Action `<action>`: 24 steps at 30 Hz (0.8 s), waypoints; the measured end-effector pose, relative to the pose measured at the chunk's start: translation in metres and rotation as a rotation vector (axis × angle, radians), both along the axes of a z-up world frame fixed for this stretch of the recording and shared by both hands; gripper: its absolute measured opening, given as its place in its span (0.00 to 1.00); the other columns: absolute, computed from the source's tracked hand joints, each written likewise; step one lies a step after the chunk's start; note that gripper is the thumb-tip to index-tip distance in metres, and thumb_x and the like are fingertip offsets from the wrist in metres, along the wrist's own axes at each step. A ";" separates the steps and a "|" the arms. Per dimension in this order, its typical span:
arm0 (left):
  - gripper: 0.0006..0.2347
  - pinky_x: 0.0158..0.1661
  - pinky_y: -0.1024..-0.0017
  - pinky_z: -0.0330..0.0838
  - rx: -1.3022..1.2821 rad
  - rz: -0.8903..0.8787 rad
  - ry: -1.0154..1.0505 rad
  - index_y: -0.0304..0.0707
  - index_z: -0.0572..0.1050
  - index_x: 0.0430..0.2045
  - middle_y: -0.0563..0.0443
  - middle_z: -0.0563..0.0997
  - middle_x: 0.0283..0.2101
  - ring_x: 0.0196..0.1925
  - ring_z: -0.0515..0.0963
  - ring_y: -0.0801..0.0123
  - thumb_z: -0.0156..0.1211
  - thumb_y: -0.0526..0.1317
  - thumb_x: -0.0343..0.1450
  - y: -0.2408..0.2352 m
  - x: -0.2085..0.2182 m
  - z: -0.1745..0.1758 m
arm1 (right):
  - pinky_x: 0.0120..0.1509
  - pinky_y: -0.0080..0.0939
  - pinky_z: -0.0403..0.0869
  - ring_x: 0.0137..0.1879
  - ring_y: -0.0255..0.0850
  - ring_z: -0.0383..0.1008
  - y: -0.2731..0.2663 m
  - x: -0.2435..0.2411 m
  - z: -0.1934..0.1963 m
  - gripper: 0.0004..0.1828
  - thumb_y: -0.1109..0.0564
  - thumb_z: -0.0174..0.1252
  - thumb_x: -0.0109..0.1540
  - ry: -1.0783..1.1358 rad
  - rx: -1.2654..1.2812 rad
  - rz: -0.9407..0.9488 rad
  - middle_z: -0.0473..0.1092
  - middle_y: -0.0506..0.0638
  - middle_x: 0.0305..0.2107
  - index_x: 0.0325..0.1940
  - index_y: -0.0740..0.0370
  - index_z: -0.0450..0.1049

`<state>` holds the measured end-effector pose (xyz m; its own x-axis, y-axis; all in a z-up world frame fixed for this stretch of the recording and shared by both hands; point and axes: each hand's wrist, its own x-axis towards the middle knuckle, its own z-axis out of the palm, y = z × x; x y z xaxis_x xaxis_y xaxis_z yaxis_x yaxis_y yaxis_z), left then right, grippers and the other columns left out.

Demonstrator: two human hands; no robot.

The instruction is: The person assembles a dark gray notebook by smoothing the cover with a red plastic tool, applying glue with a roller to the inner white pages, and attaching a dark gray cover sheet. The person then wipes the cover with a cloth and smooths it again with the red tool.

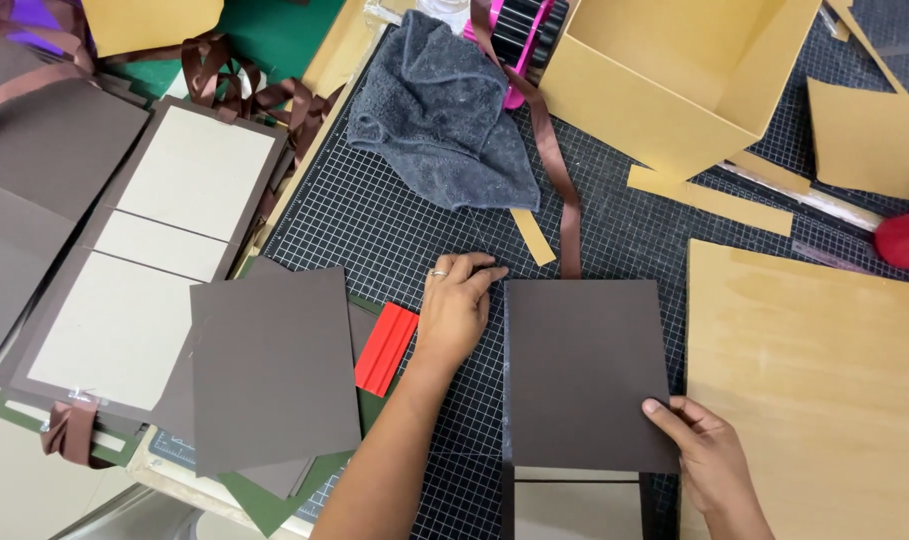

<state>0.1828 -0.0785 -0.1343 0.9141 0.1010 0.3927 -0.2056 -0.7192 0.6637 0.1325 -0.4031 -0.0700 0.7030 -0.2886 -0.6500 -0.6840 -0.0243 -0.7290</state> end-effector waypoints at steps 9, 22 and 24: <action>0.15 0.45 0.59 0.70 0.003 -0.010 -0.023 0.42 0.83 0.45 0.52 0.78 0.52 0.51 0.72 0.57 0.55 0.25 0.70 0.001 0.001 -0.004 | 0.48 0.42 0.78 0.42 0.43 0.76 -0.003 -0.001 -0.007 0.09 0.64 0.68 0.59 -0.016 -0.004 -0.025 0.76 0.54 0.36 0.38 0.62 0.74; 0.14 0.46 0.59 0.70 -0.003 -0.013 -0.001 0.43 0.83 0.44 0.53 0.79 0.52 0.53 0.71 0.57 0.56 0.26 0.70 0.001 0.000 -0.003 | 0.47 0.40 0.76 0.41 0.42 0.75 -0.006 0.001 -0.009 0.08 0.62 0.69 0.59 0.015 -0.029 0.014 0.75 0.53 0.36 0.38 0.64 0.76; 0.13 0.45 0.59 0.70 0.003 -0.015 -0.026 0.42 0.83 0.44 0.53 0.79 0.52 0.52 0.72 0.57 0.56 0.26 0.71 0.001 0.001 -0.003 | 0.46 0.40 0.76 0.41 0.42 0.75 -0.005 0.001 -0.009 0.09 0.62 0.69 0.59 0.009 -0.036 0.023 0.76 0.53 0.36 0.38 0.63 0.75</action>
<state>0.1834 -0.0775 -0.1376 0.9050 0.0862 0.4166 -0.2334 -0.7180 0.6557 0.1334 -0.4079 -0.0785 0.7039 -0.2958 -0.6457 -0.6894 -0.0658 -0.7214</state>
